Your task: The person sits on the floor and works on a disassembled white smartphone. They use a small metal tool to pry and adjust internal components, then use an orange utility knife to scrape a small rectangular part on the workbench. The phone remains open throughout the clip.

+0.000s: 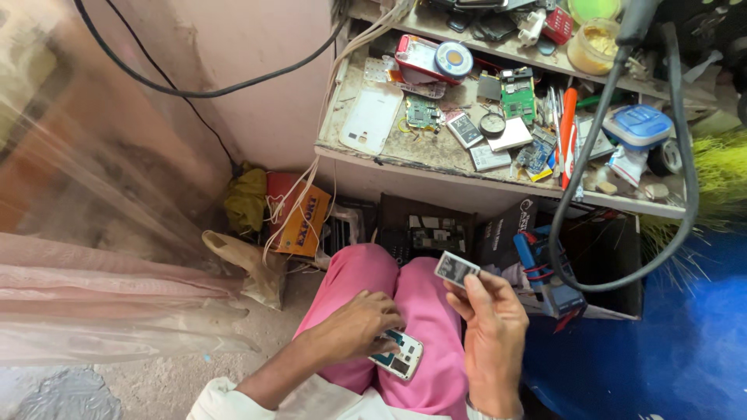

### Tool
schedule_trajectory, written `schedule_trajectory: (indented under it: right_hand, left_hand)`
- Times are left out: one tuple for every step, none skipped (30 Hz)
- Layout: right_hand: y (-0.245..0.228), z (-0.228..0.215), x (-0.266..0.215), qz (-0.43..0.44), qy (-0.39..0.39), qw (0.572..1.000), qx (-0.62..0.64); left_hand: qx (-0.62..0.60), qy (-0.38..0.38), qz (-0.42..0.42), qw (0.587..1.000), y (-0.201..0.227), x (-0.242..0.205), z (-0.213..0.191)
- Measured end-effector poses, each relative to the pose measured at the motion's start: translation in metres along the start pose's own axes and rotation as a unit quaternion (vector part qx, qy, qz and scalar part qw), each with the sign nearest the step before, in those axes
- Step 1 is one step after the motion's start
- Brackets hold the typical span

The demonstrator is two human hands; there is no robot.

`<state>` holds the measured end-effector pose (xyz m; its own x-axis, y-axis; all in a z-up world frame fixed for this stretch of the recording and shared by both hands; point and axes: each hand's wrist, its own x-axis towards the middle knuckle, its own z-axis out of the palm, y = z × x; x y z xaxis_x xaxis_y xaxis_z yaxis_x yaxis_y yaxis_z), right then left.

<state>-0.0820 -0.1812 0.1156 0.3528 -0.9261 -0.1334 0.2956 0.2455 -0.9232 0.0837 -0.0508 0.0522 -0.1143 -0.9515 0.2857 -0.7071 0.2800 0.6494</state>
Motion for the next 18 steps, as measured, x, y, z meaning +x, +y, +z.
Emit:
schedule_trajectory:
  right_hand:
    - [-0.004, 0.008, 0.003, 0.0, -0.007, 1.0, 0.004]
    - [-0.007, 0.016, 0.007, 0.0, -0.013, 1.0, 0.008]
    - [-0.01, 0.024, 0.012, -0.005, -0.02, 1.0, 0.017]
    - [-0.012, 0.032, 0.018, -0.01, -0.026, 0.999, 0.026]
    - [-0.014, 0.039, 0.023, -0.015, -0.033, 0.999, 0.034]
    - [-0.014, 0.046, 0.028, -0.009, -0.034, 0.998, 0.049]
    - [-0.013, 0.052, 0.033, -0.004, -0.036, 0.997, 0.063]
    - [-0.013, 0.057, 0.038, 0.002, -0.038, 0.996, 0.077]
    - [-0.012, 0.061, 0.043, -0.001, -0.04, 0.995, 0.089]
    - [-0.008, 0.067, 0.05, -0.005, -0.042, 0.994, 0.101]
    - [-0.006, 0.072, 0.057, -0.009, -0.043, 0.993, 0.112]
    - [-0.005, 0.075, 0.063, -0.009, -0.039, 0.992, 0.117]
    - [-0.004, 0.076, 0.067, -0.009, -0.033, 0.992, 0.12]
    - [-0.004, 0.077, 0.072, -0.009, -0.026, 0.992, 0.124]
    - [-0.005, 0.078, 0.077, -0.007, -0.023, 0.993, 0.116]
    - [-0.008, 0.08, 0.083, -0.006, -0.019, 0.994, 0.107]
    - [-0.011, 0.08, 0.086, -0.003, -0.015, 0.995, 0.098]
    - [-0.015, 0.081, 0.086, -0.011, -0.031, 0.995, 0.094]
  left_hand:
    - [-0.012, 0.032, 0.011, 0.999, 0.003, 0.001, -0.004]
    - [-0.017, 0.076, -0.001, 0.997, 0.005, 0.004, -0.01]
    - [-0.021, 0.12, -0.013, 0.992, 0.007, 0.007, -0.018]
    - [-0.026, 0.164, -0.024, 0.986, 0.01, 0.012, -0.028]
    - [-0.006, 0.211, -0.028, 0.977, 0.012, 0.019, -0.038]
    - [0.013, 0.258, -0.032, 0.966, 0.013, 0.029, -0.049]
    - [0.032, 0.305, -0.035, 0.951, 0.014, 0.041, -0.061]
    - [0.06, 0.326, -0.004, 0.944, 0.014, 0.053, -0.072]
    - [0.088, 0.346, 0.027, 0.934, 0.014, 0.066, -0.082]
    - [0.101, 0.331, 0.037, 0.937, 0.013, 0.079, -0.092]
    - [0.114, 0.316, 0.048, 0.941, 0.011, 0.091, -0.1]
    - [0.127, 0.301, 0.059, 0.943, 0.009, 0.101, -0.106]
    - [0.141, 0.293, 0.068, 0.943, 0.007, 0.109, -0.109]
    - [0.156, 0.284, 0.077, 0.943, 0.004, 0.116, -0.111]
    - [0.17, 0.275, 0.086, 0.942, 0.001, 0.121, -0.111]
    - [0.192, 0.271, 0.085, 0.939, -0.004, 0.125, -0.111]
    - [0.214, 0.267, 0.082, 0.936, -0.007, 0.128, -0.109]
    - [0.236, 0.263, 0.08, 0.932, -0.011, 0.13, -0.107]
